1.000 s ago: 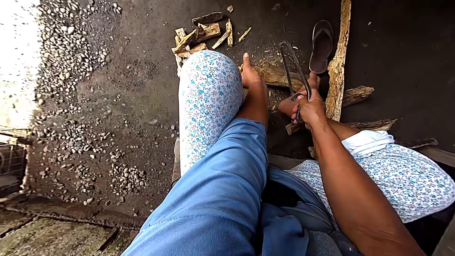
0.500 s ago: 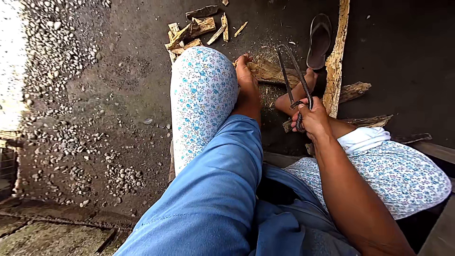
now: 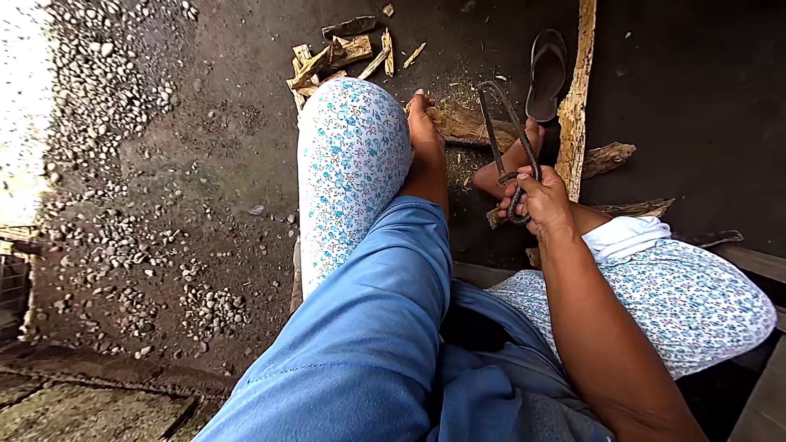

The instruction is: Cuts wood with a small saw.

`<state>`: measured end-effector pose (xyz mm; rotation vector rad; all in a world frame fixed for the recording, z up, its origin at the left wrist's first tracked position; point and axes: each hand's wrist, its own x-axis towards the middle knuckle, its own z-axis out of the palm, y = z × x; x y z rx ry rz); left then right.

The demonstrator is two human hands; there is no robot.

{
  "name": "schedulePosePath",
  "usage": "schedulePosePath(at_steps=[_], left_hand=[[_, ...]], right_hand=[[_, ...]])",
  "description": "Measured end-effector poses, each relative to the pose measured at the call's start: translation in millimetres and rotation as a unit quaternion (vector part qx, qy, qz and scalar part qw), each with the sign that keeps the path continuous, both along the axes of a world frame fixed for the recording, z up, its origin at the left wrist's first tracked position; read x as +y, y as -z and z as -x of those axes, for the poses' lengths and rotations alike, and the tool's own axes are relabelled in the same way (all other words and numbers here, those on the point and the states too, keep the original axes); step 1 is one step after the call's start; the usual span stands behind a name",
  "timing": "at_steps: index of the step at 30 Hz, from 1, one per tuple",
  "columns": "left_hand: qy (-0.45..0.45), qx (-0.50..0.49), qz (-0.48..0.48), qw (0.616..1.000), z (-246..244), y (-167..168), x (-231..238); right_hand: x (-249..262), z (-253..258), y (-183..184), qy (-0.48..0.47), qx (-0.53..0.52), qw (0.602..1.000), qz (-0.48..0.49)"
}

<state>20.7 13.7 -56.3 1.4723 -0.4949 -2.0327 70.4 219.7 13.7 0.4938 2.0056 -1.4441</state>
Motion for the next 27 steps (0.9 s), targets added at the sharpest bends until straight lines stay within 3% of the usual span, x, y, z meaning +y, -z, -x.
schedulePosePath(at_steps=[4,9,15,20,24,27], left_hand=[[0.026,0.086,0.057,0.994,2,35,0],[0.115,0.152,0.073,0.979,-1,31,-4],[0.236,0.132,0.162,0.949,-1,34,-8],[0.194,0.121,0.198,0.953,7,25,3],[0.105,0.118,0.120,0.980,14,22,7],[0.085,0.090,0.103,0.987,16,18,6]], right_hand=[[3,2,11,-0.022,-0.005,0.999,-0.038],[15,7,18,-0.010,-0.033,0.999,-0.026],[23,30,5,0.008,-0.058,0.998,0.007],[10,25,3,0.000,-0.024,0.999,0.023],[-5,8,11,-0.026,0.008,1.000,-0.015],[-9,-3,25,-0.040,0.021,0.998,-0.044]])
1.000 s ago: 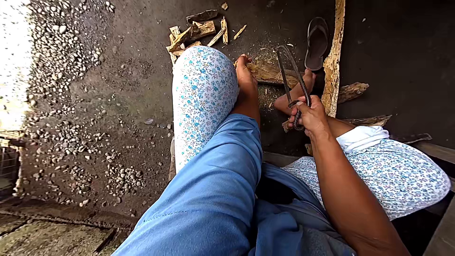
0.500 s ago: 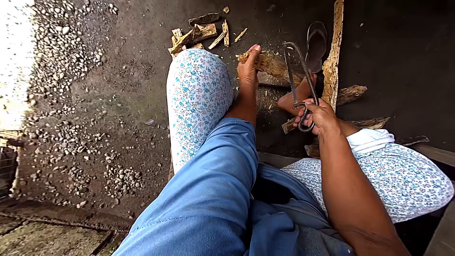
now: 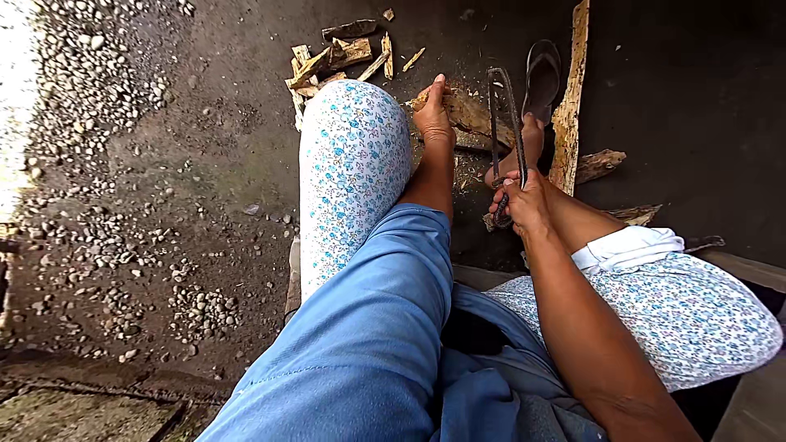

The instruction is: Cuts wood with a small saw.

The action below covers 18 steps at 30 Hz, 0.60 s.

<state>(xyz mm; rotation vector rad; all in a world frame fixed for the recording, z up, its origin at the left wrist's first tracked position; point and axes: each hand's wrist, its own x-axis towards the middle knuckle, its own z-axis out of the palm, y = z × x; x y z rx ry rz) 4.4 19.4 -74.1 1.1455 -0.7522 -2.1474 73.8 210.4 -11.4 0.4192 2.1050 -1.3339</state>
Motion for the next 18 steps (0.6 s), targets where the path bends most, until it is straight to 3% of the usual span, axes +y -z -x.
schedulePosePath(at_steps=[9,18], left_hand=[[-0.023,-0.061,-0.028,0.997,5,2,-9],[-0.026,0.012,-0.044,0.999,-1,1,-8]], right_hand=[[1,-9,20,-0.054,0.016,0.997,-0.061],[-7,1,-7,-0.051,0.006,0.996,-0.075]])
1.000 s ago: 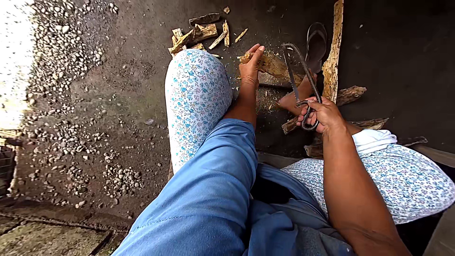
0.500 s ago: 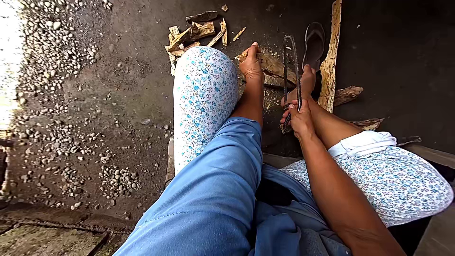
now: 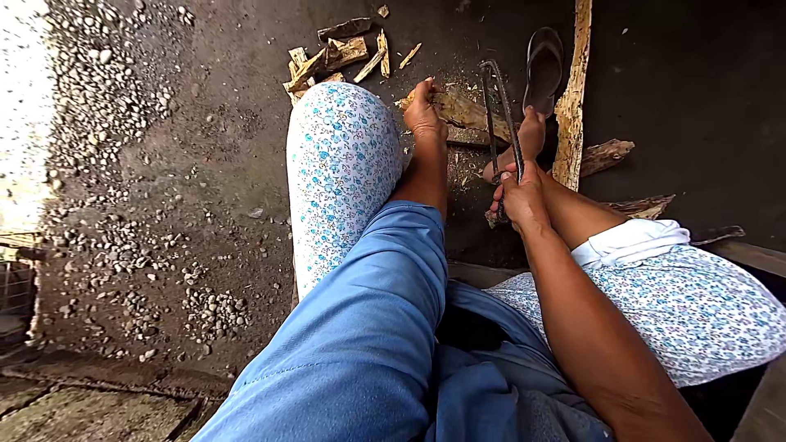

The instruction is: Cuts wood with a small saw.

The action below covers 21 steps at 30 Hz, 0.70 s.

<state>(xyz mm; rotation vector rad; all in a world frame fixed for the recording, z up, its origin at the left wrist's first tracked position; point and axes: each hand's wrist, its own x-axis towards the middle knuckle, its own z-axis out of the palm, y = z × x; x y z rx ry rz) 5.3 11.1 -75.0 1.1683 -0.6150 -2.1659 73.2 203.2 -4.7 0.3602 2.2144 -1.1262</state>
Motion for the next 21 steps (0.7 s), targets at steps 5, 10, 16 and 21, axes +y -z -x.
schedulePosePath(at_steps=[5,10,16,21], left_hand=[[-0.012,-0.028,-0.007,1.000,1,-4,4],[-0.011,-0.057,-0.010,0.998,4,-7,4],[-0.019,-0.063,-0.013,0.998,8,7,-7],[-0.011,-0.075,-0.015,0.997,12,13,-15]], right_hand=[[-2,4,-5,-0.033,0.000,0.999,-0.032],[-4,6,-17,-0.026,-0.010,0.999,-0.037],[6,-11,-39,-0.024,-0.042,0.998,-0.045],[4,-10,-35,0.000,-0.050,0.998,-0.047]])
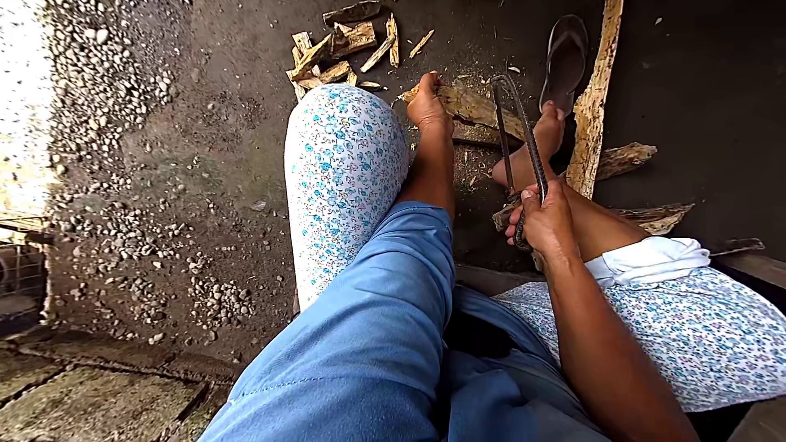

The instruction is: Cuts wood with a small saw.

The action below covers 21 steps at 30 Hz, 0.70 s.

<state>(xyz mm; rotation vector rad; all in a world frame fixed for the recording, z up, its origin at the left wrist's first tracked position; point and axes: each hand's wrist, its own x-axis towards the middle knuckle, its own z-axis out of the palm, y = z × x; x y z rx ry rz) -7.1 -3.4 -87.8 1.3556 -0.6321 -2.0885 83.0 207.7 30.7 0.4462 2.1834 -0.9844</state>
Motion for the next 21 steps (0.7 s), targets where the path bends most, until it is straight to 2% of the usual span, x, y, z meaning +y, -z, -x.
schedulePosePath(at_steps=[15,21], left_hand=[[0.013,-0.044,-0.022,0.999,2,10,-8],[0.017,-0.061,-0.021,0.998,2,6,-6]], right_hand=[[-17,17,2,-0.020,-0.028,0.999,-0.038],[-16,7,5,-0.025,-0.009,0.999,-0.032]])
